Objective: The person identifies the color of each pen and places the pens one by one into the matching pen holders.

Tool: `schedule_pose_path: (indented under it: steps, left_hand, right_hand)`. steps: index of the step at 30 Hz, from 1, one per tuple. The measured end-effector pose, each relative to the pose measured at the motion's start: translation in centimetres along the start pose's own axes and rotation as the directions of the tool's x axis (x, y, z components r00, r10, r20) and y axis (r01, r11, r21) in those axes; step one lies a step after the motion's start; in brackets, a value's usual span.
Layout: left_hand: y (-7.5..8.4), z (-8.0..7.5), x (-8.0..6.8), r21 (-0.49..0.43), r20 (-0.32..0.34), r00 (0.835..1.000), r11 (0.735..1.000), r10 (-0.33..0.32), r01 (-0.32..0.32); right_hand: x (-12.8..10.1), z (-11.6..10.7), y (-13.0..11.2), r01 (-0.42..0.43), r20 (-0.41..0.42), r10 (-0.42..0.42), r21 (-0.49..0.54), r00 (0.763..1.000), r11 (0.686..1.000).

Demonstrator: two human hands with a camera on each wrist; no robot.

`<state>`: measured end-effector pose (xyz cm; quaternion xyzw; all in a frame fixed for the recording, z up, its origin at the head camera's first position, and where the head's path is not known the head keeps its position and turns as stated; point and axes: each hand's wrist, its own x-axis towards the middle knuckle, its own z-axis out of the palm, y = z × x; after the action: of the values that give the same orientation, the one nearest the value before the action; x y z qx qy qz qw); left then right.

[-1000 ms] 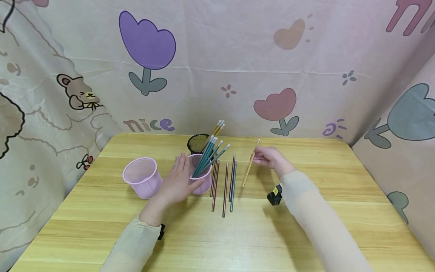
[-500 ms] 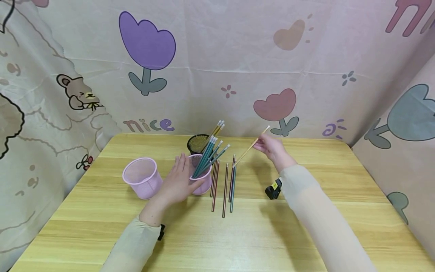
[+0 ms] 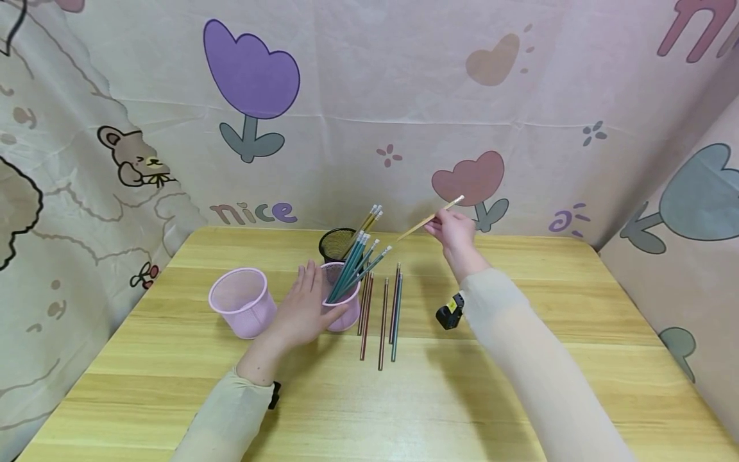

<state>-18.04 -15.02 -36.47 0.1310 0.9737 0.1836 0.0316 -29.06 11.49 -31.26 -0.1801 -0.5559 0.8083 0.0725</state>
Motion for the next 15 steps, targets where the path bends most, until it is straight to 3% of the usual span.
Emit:
schedule_pose_path:
  steps: [9,15]
  left_hand:
    - [0.1,0.0,-0.1,-0.003,0.006,1.000,1.000,-0.007,0.007]
    - [0.1,-0.1,-0.1,0.005,0.007,1.000,1.000,-0.003,0.003]
  right_hand:
    - [-0.6,2.5,0.4,0.041,0.058,-0.044,0.044,0.997,0.998]
    - [-0.7,3.2,1.1,0.080,0.101,-0.078,-0.020,0.992,0.997]
